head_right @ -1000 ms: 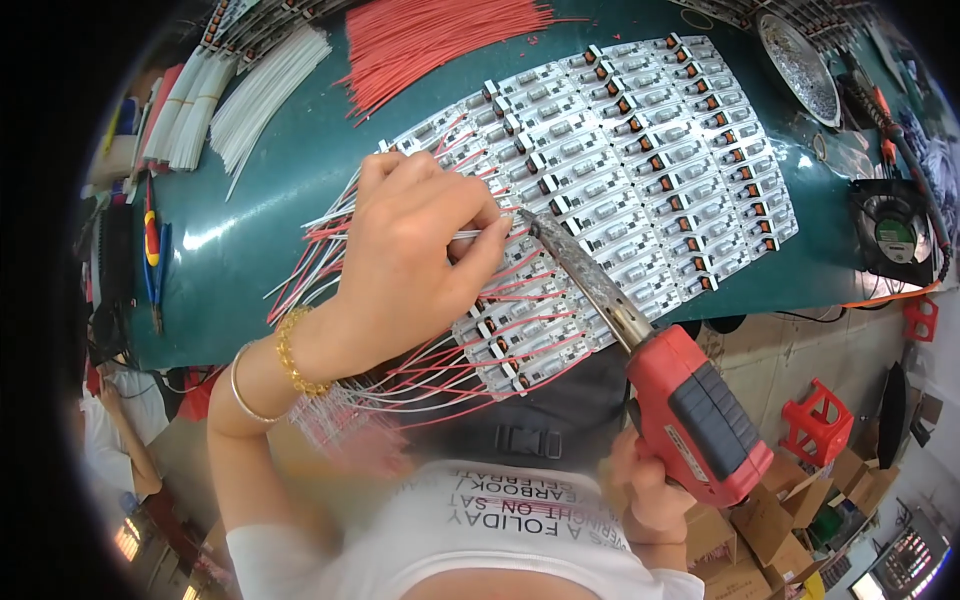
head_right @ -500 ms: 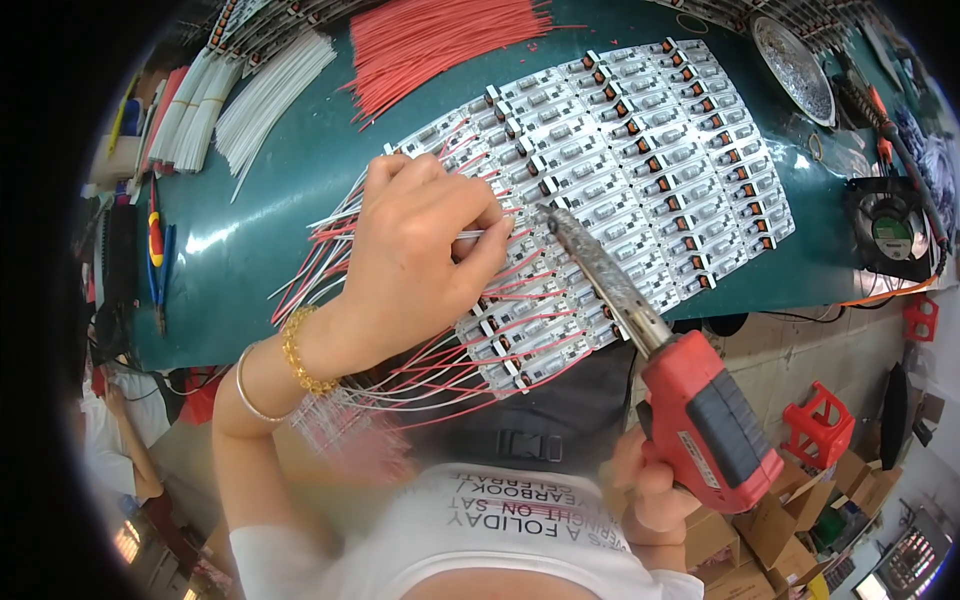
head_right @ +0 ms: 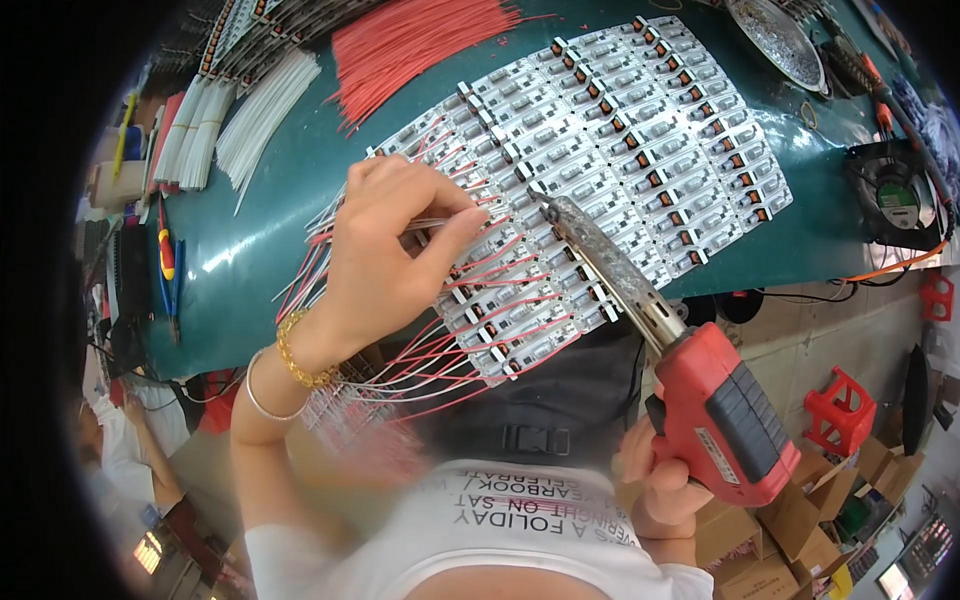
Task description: The person solders wires onto an electronic board assembly, repeatedly positioning wires from bundles onto the board contacts with one hand and soldering them in place using a handheld soldering iron.
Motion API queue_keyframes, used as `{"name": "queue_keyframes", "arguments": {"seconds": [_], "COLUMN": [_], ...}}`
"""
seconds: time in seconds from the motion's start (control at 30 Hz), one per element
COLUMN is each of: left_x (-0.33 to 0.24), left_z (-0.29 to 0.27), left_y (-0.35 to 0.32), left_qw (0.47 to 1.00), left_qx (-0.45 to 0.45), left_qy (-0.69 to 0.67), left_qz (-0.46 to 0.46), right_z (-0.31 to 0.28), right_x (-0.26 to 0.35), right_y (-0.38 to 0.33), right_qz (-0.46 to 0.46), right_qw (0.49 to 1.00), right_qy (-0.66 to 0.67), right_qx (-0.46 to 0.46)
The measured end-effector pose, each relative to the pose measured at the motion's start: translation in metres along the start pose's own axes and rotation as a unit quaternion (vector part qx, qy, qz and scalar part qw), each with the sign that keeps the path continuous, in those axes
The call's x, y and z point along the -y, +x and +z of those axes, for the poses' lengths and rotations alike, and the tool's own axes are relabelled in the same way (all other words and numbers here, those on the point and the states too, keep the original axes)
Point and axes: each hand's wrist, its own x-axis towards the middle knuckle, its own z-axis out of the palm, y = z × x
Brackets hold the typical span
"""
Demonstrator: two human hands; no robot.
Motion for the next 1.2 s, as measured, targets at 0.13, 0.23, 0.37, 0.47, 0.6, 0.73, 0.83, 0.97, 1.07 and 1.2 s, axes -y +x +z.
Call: {"name": "queue_keyframes", "arguments": {"seconds": [0.13,0.23,0.37,0.47,0.6,0.73,0.83,0.97,1.07,1.2], "left_x": [-0.011,-0.016,-0.015,-0.013,-0.014,-0.012,-0.013,-0.013,-0.015,-0.012], "left_z": [0.006,0.011,0.014,0.013,0.014,0.018,0.017,0.017,0.016,0.010], "left_y": [-0.007,-0.010,-0.008,-0.006,-0.007,-0.007,-0.007,-0.008,-0.008,-0.010], "left_qw": [1.000,0.998,0.998,0.998,0.997,0.997,0.997,0.997,0.998,0.999], "left_qx": [-0.029,-0.030,-0.027,-0.015,-0.019,-0.038,-0.047,-0.051,-0.044,-0.037], "left_qy": [0.011,0.063,0.055,0.054,0.073,0.065,0.055,0.058,0.052,-0.017], "left_qz": [0.002,-0.002,-0.010,-0.011,-0.012,-0.007,-0.005,-0.004,-0.008,-0.017], "right_z": [-0.002,-0.006,0.003,0.001,-0.018,-0.013,-0.010,-0.004,-0.007,-0.008], "right_x": [-0.001,-0.003,0.004,0.000,-0.010,-0.003,0.004,0.002,-0.004,-0.002], "right_y": [-0.004,-0.009,-0.001,-0.007,-0.022,-0.014,-0.004,-0.004,-0.002,0.000], "right_qz": [0.005,0.004,0.014,0.021,0.043,0.032,0.013,0.013,0.006,-0.005], "right_qw": [1.000,1.000,1.000,0.999,0.996,0.998,1.000,1.000,0.999,0.998], "right_qy": [0.005,-0.014,-0.024,-0.030,-0.059,-0.035,-0.016,-0.009,0.012,0.033], "right_qx": [-0.002,-0.003,0.011,-0.026,-0.042,-0.028,0.017,0.011,0.040,0.060]}}
